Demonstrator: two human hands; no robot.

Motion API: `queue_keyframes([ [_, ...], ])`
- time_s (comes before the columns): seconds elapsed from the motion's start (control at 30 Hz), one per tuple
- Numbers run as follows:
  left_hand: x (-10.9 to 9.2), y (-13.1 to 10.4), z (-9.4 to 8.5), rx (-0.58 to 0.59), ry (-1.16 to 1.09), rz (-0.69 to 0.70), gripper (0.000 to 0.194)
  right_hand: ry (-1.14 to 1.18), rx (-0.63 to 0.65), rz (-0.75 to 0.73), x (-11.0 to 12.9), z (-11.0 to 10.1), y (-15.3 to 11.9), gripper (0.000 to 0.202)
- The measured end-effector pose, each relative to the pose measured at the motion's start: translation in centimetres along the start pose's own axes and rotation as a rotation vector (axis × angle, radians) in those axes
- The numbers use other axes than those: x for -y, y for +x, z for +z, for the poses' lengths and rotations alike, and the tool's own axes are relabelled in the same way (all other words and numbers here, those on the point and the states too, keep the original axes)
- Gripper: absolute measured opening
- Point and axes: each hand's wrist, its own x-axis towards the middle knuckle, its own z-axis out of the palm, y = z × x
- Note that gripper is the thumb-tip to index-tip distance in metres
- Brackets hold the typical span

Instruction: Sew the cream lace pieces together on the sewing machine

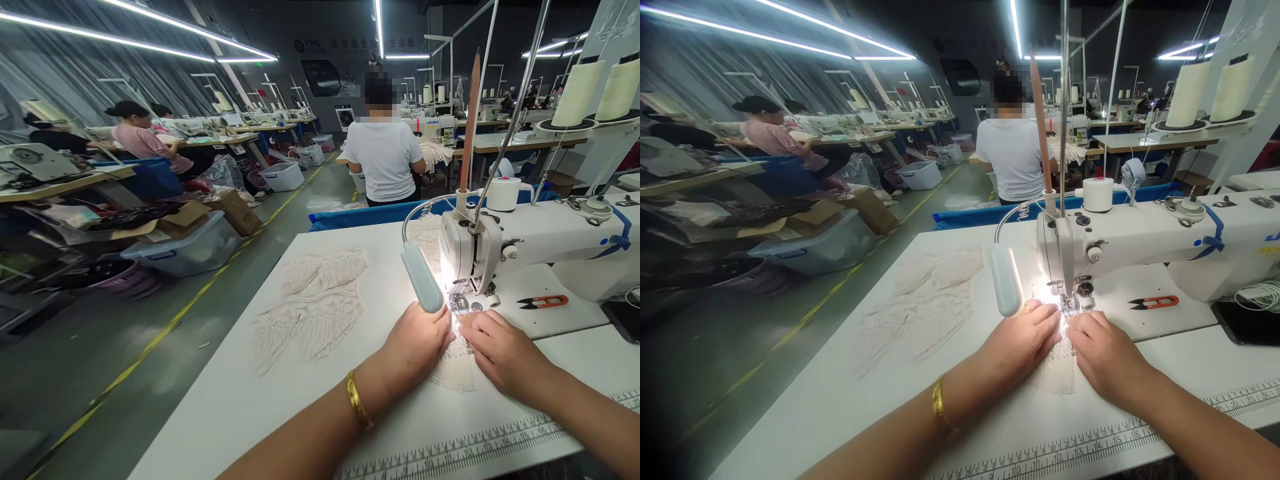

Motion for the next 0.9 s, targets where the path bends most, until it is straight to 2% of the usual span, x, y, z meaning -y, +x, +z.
queue_keyframes([
  [0.1, 0.33, 0.28, -0.02, 0.002, -0.031, -0.059, 0.012, 0.003, 0.031, 0.062, 0.09, 0.23, 0.16, 0.033],
  [0.23, 0.43, 0.33, 0.12, 0.003, -0.060, -0.110, 0.013, -0.018, 0.029, 0.060, 0.10, 0.42, 0.11, 0.035],
  [0.37, 0.31, 0.18, 0.10, -0.058, -0.081, -0.084, 0.008, -0.042, 0.023, 0.056, 0.16, 0.55, 0.11, 0.036],
  [0.57, 0.18, 0.02, 0.30, -0.053, -0.065, -0.088, 0.004, -0.047, 0.012, 0.074, 0.27, 0.75, 0.06, 0.032],
  [0.7, 0.22, -0.10, 0.67, -0.082, -0.060, -0.068, 0.006, -0.053, 0.010, 0.071, 0.21, 0.86, -0.02, 0.026],
  [0.9, 0.17, -0.19, 0.85, -0.060, -0.042, -0.079, 0.010, -0.064, 0.015, 0.052, 0.21, 0.76, -0.02, 0.025],
])
